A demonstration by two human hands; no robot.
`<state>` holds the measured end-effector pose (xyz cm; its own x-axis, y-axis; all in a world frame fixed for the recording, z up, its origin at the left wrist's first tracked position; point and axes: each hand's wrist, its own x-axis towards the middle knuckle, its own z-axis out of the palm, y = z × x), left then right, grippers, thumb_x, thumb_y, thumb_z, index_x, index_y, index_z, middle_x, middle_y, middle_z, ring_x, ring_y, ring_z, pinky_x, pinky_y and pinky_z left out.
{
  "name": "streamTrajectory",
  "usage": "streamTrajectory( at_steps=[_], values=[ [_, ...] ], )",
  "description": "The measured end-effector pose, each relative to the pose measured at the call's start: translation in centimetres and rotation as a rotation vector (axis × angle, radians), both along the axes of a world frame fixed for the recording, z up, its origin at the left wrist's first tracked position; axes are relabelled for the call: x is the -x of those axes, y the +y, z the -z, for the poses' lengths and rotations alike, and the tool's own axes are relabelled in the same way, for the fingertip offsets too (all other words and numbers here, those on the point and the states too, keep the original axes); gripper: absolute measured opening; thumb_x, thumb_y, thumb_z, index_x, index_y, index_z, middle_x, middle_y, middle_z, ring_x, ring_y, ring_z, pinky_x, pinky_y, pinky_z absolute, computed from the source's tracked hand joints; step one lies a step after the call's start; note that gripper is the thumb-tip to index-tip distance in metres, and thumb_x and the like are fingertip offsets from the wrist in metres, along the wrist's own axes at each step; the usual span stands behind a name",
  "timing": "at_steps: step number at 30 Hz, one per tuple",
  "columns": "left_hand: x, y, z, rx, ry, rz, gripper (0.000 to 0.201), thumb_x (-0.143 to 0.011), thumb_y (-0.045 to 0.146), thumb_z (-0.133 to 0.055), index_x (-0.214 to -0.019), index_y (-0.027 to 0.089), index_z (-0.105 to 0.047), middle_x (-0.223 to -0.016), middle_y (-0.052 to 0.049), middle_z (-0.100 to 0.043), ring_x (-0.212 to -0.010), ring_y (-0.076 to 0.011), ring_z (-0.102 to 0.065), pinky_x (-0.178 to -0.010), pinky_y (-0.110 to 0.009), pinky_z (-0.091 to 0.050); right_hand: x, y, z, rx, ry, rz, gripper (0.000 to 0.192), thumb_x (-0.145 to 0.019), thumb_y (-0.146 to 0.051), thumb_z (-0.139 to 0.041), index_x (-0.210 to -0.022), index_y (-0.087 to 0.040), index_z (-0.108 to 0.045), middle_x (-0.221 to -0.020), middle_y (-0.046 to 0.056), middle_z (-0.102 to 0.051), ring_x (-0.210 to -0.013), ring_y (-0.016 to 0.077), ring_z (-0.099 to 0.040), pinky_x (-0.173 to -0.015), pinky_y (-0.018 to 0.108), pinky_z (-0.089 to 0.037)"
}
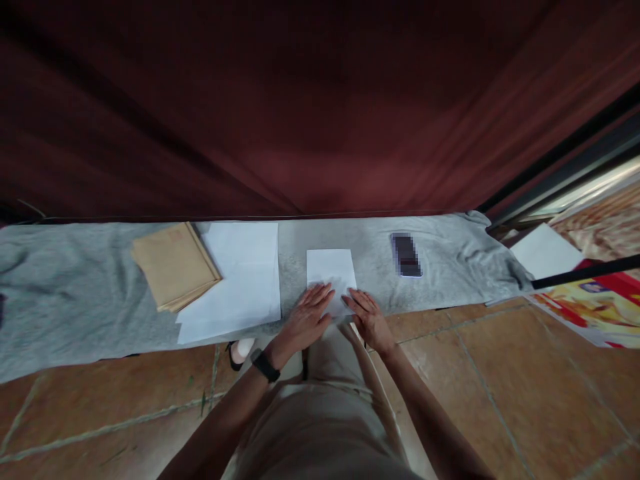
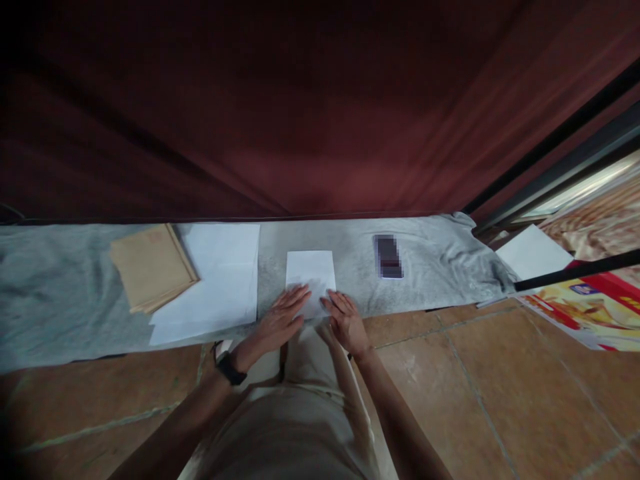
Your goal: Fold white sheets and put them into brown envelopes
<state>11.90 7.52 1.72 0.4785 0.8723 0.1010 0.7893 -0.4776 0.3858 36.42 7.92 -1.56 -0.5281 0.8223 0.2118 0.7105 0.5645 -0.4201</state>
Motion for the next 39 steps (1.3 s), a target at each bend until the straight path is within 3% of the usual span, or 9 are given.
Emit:
streamTrajectory(
  at_steps=[3, 8, 20, 24, 28, 30, 34, 39],
  values=[
    [-1.0, 2.1, 0.5, -0.048, 0.087, -0.003, 0.055, -0.104, 0.039, -0.039, -0.153, 0.015, -0.043, -0.162, -0.011, -0.040, -0.152, -0.0231, -0.033, -0.126, -0.045, -0.026, 0.0, 0.1, 0.1, -0.012, -0.009, -0.019, 0.057, -0.093, -0.012, -0.048, -0.150, -0.021, -0.050, -0.160, 0.011, -0.043, -0.148, 0.0254, -0.040, -0.122, 0.052, -0.035],
    [-2.2, 4.8, 1.8, -0.090, 0.160, -0.053, 0.057, -0.105, 0.044, -0.035, -0.154, 0.016, -0.041, -0.164, -0.010, -0.036, -0.154, -0.0249, -0.029, -0.127, -0.047, -0.023, 0.0, 0.0, 0.7, -0.038, -0.023, -0.008, 0.059, -0.094, -0.013, -0.048, -0.152, -0.022, -0.047, -0.161, 0.010, -0.042, -0.148, 0.0249, -0.039, -0.123, 0.051, -0.034],
    [-0.1, 10.3, 2.7, -0.091, 0.163, -0.190, 0.060, -0.105, 0.043, -0.033, -0.157, 0.014, -0.037, -0.165, -0.012, -0.032, -0.155, -0.0243, -0.025, -0.128, -0.045, -0.018, 0.0, -0.1, 1.2, -0.057, -0.001, 0.000, 0.061, -0.093, -0.013, -0.050, -0.153, -0.024, -0.045, -0.160, 0.010, -0.043, -0.148, 0.0250, -0.040, -0.122, 0.051, -0.035],
    [1.0, 11.3, 2.7, -0.084, 0.141, -0.237, 0.058, -0.105, 0.041, -0.032, -0.158, 0.017, -0.036, -0.164, -0.009, -0.036, -0.155, -0.0226, -0.026, -0.128, -0.044, -0.017, 0.1, 0.0, 1.1, -0.054, -0.004, 0.003, 0.060, -0.092, -0.013, -0.051, -0.152, -0.023, -0.046, -0.161, 0.009, -0.043, -0.148, 0.0251, -0.039, -0.122, 0.051, -0.035],
    [0.7, 10.7, 1.9, -0.079, 0.127, -0.318, 0.059, -0.105, 0.037, -0.028, -0.157, 0.010, -0.037, -0.163, -0.014, -0.036, -0.155, -0.0257, -0.027, -0.128, -0.047, -0.020, 0.0, 0.1, 1.2, -0.047, 0.004, 0.005, 0.059, -0.092, -0.012, -0.050, -0.150, -0.023, -0.048, -0.160, 0.009, -0.044, -0.148, 0.0246, -0.040, -0.122, 0.051, -0.035],
    [-0.4, 9.8, 1.5, -0.091, 0.104, -0.250, 0.059, -0.106, 0.037, -0.027, -0.157, 0.009, -0.036, -0.163, -0.015, -0.036, -0.155, -0.0252, -0.027, -0.127, -0.047, -0.022, 0.0, 0.2, 1.2, -0.044, 0.012, -0.003, 0.059, -0.091, -0.011, -0.051, -0.149, -0.023, -0.049, -0.159, 0.010, -0.044, -0.147, 0.0246, -0.041, -0.122, 0.051, -0.035],
    [-3.3, 8.0, 1.3, -0.111, 0.067, 0.058, 0.055, -0.107, 0.038, -0.028, -0.156, 0.016, -0.038, -0.164, -0.008, -0.037, -0.155, -0.0205, -0.027, -0.128, -0.043, -0.022, 0.0, 0.6, 0.8, -0.034, 0.000, -0.025, 0.060, -0.089, -0.010, -0.054, -0.147, -0.022, -0.052, -0.159, 0.011, -0.045, -0.147, 0.0261, -0.041, -0.122, 0.052, -0.035],
    [-4.7, 8.0, 2.4, -0.111, 0.081, 0.079, 0.052, -0.107, 0.039, -0.028, -0.153, 0.020, -0.044, -0.164, -0.005, -0.038, -0.154, -0.0218, -0.029, -0.128, -0.047, -0.021, -0.1, 1.1, 0.2, -0.017, -0.031, -0.044, 0.061, -0.087, -0.006, -0.054, -0.145, -0.022, -0.055, -0.157, 0.011, -0.047, -0.147, 0.0271, -0.041, -0.122, 0.052, -0.035]
  ],
)
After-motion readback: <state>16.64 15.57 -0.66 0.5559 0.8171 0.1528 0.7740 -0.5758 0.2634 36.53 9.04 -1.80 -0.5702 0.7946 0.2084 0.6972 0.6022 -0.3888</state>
